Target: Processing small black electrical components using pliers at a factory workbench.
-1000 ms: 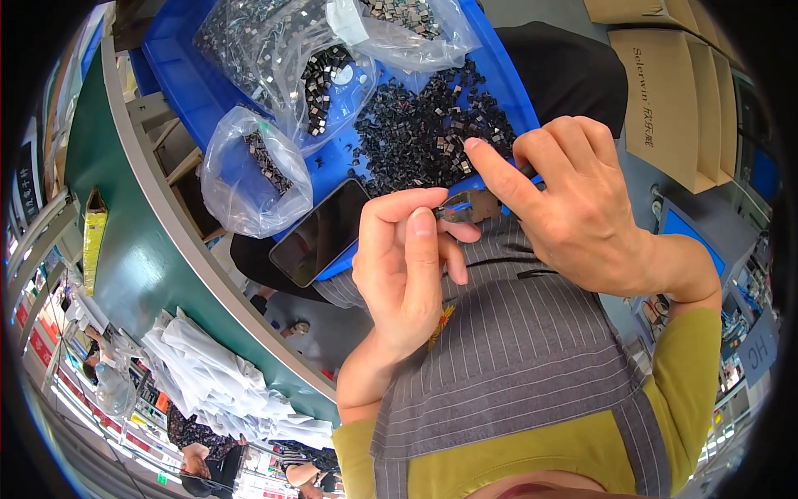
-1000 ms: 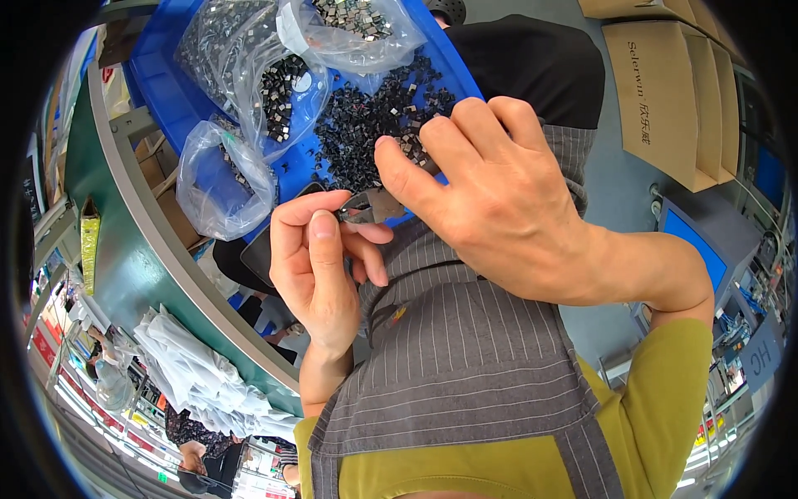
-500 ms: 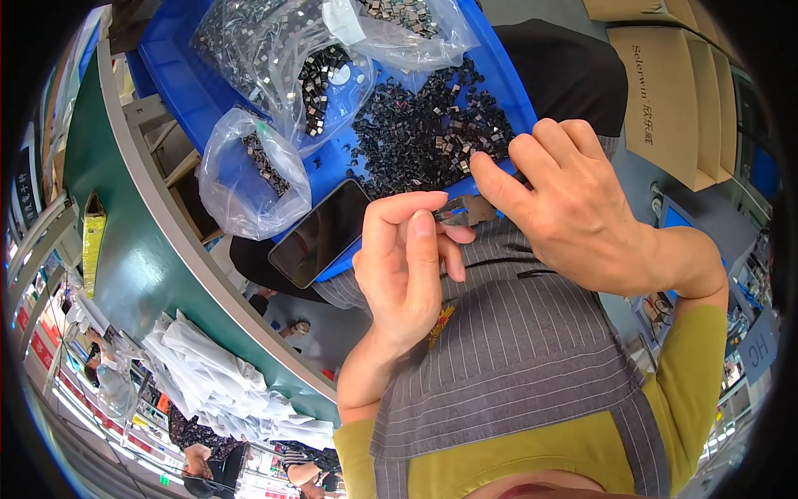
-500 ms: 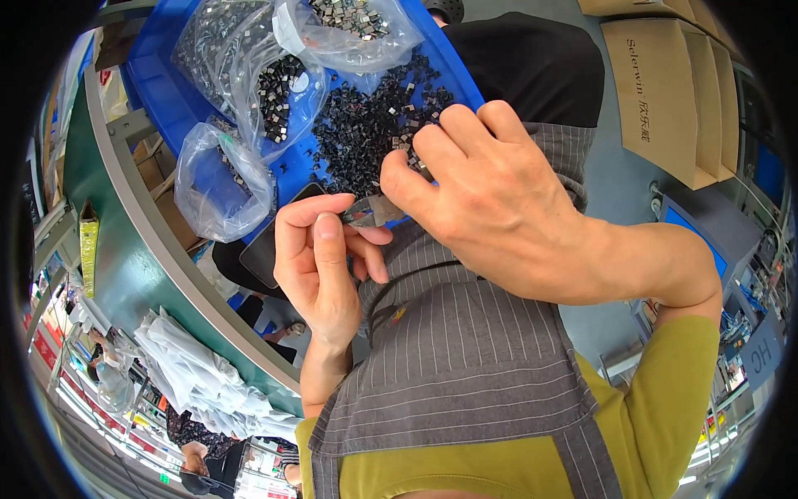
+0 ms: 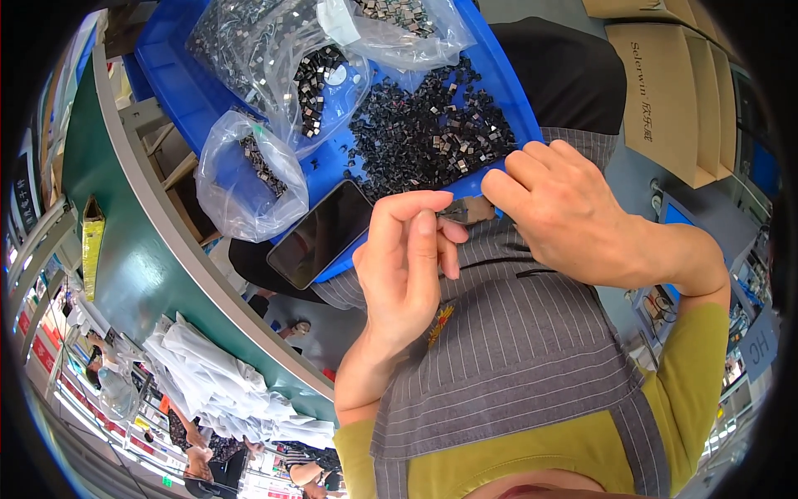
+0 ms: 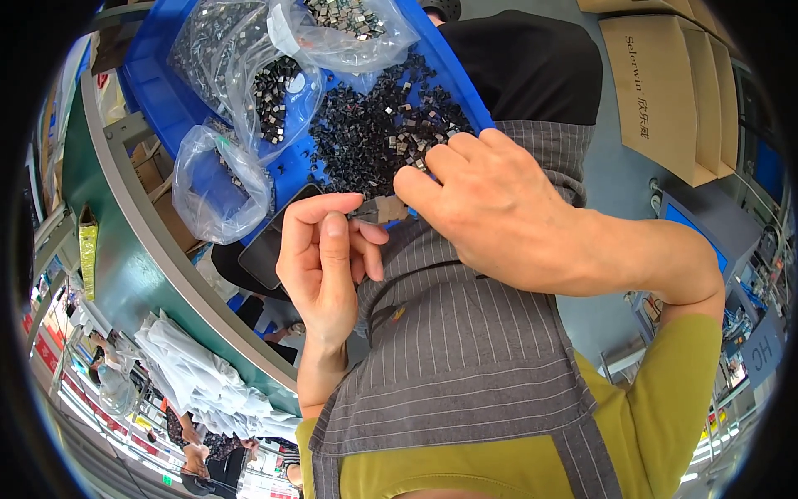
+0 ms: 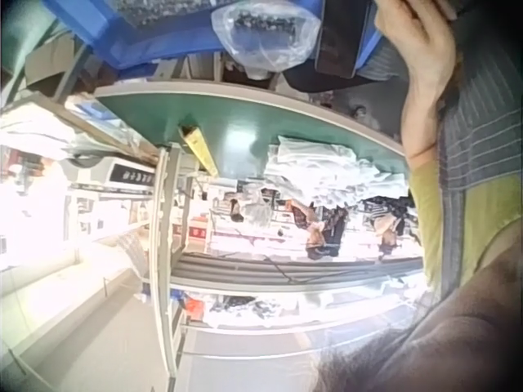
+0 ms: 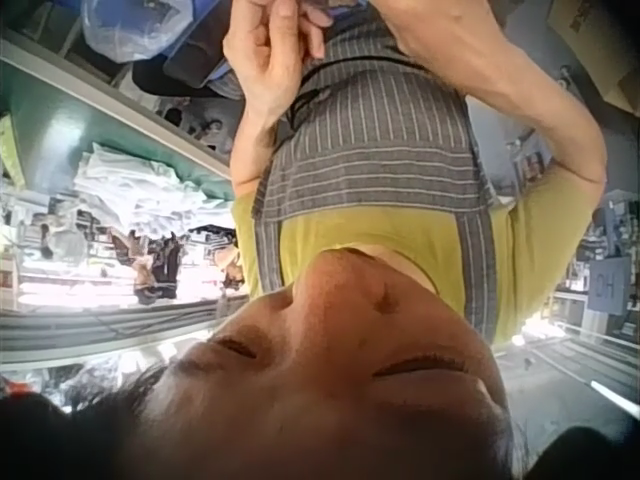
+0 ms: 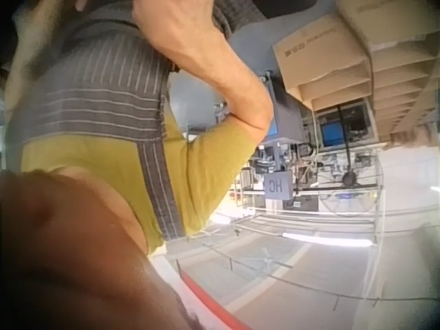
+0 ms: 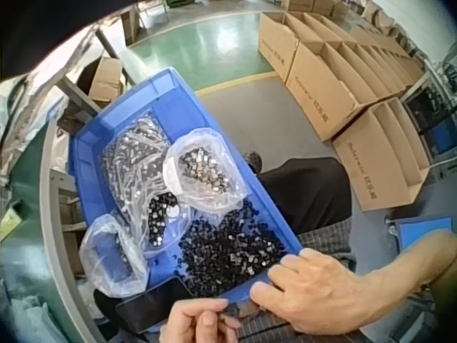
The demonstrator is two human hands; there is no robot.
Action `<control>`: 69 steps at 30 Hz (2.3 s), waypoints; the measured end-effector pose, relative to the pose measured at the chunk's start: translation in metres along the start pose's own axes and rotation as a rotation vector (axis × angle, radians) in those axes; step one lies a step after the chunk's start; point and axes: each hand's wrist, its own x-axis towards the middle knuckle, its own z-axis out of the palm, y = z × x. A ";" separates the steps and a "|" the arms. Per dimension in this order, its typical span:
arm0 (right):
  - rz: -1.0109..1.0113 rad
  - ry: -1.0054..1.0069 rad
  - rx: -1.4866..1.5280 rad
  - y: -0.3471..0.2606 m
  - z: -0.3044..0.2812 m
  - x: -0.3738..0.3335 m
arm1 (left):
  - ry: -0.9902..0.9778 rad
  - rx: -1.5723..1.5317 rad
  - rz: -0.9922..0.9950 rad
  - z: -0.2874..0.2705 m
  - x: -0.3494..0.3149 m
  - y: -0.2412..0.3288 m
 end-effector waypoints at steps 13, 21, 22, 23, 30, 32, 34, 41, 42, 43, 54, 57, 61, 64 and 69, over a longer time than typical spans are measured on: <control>0.051 -0.144 0.397 0.004 -0.006 0.005 | 0.019 0.207 0.143 -0.001 -0.003 -0.005; 0.209 -0.481 1.065 0.004 -0.014 0.008 | -0.077 -0.231 0.039 -0.007 -0.001 -0.007; 0.324 -0.640 1.238 0.004 -0.020 0.013 | -0.077 -0.245 0.092 -0.008 -0.001 -0.008; 0.363 -0.660 1.322 0.007 -0.021 0.014 | -0.089 -0.247 0.133 -0.006 -0.002 -0.008; 0.309 -0.627 1.051 0.007 -0.013 0.009 | -0.113 -0.380 0.228 -0.006 0.001 -0.012; 0.221 -0.346 0.957 0.003 -0.005 0.003 | -0.141 -0.462 0.282 -0.005 0.003 -0.014; 0.173 -0.243 0.831 -0.003 0.000 0.001 | -0.142 -0.453 0.292 -0.004 0.002 -0.016; 0.009 0.202 0.409 -0.005 0.003 0.003 | 0.044 -0.403 -0.067 0.000 -0.001 -0.001; 0.008 0.201 0.409 -0.005 0.001 0.007 | -0.014 -0.408 -0.107 -0.002 -0.002 0.002; -0.054 0.237 0.405 -0.005 -0.001 0.011 | -0.012 -0.381 -0.117 0.001 -0.002 0.001; -0.120 0.105 0.620 0.004 0.007 0.021 | -0.105 -0.245 -0.165 0.005 -0.006 0.007; -0.162 0.079 0.617 0.003 0.001 0.019 | -0.044 -0.269 -0.082 0.002 -0.003 0.001; -0.186 0.090 0.518 -0.002 0.001 0.014 | -0.121 -0.136 -0.087 0.002 -0.008 0.001; -0.157 0.028 0.582 -0.007 -0.004 0.008 | -0.155 -0.055 -0.062 0.001 -0.018 0.002; -0.182 0.057 0.530 -0.027 0.003 -0.002 | -0.144 -0.102 -0.101 -0.008 -0.037 0.000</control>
